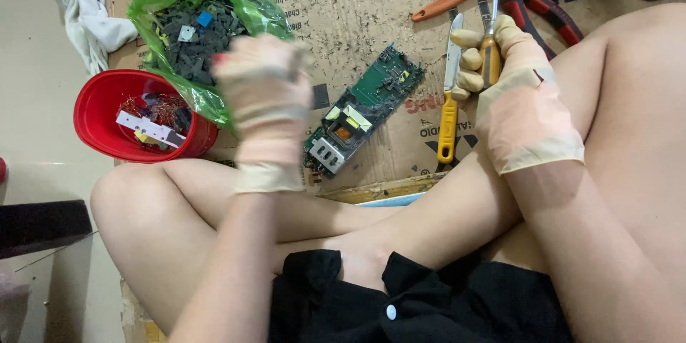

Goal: The person sits on a cardboard sheet on the floor and uses pliers and a knife to remove components from a green circuit board. They pry off parts and place them into a red bowl and a green plastic bag. A dog is visible sleeping in the background.

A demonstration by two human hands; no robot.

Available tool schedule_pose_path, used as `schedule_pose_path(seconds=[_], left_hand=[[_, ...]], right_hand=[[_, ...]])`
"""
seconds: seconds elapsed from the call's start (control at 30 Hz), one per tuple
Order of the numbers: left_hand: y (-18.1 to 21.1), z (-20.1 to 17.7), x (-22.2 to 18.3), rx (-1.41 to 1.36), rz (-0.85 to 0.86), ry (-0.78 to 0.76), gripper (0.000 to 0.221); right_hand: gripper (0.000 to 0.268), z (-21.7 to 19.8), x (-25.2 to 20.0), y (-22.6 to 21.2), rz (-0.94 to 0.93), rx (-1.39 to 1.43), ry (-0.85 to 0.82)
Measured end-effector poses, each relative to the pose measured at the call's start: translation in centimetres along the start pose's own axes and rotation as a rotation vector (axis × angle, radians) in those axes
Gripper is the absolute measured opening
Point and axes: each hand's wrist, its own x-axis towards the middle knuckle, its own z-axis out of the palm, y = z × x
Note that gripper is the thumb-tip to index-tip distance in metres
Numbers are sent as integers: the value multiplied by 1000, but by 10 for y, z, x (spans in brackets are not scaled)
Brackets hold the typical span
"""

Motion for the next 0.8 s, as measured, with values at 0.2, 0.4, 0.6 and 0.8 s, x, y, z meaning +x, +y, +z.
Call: schedule_pose_path(seconds=[0.2,0.4,0.6,0.8], left_hand=[[-65,33,12,405,-101,-314,10],[-6,1,-20,186,-127,-256,55],[32,16,-67,-383,-201,-341,19],[45,7,-57,-620,-242,-809,87]], right_hand=[[35,20,-7,-2,135,-172,59],[21,21,-13,0,179,-511,70],[34,0,17,15,120,-1312,-25],[28,7,-6,10,202,-1852,-90]])
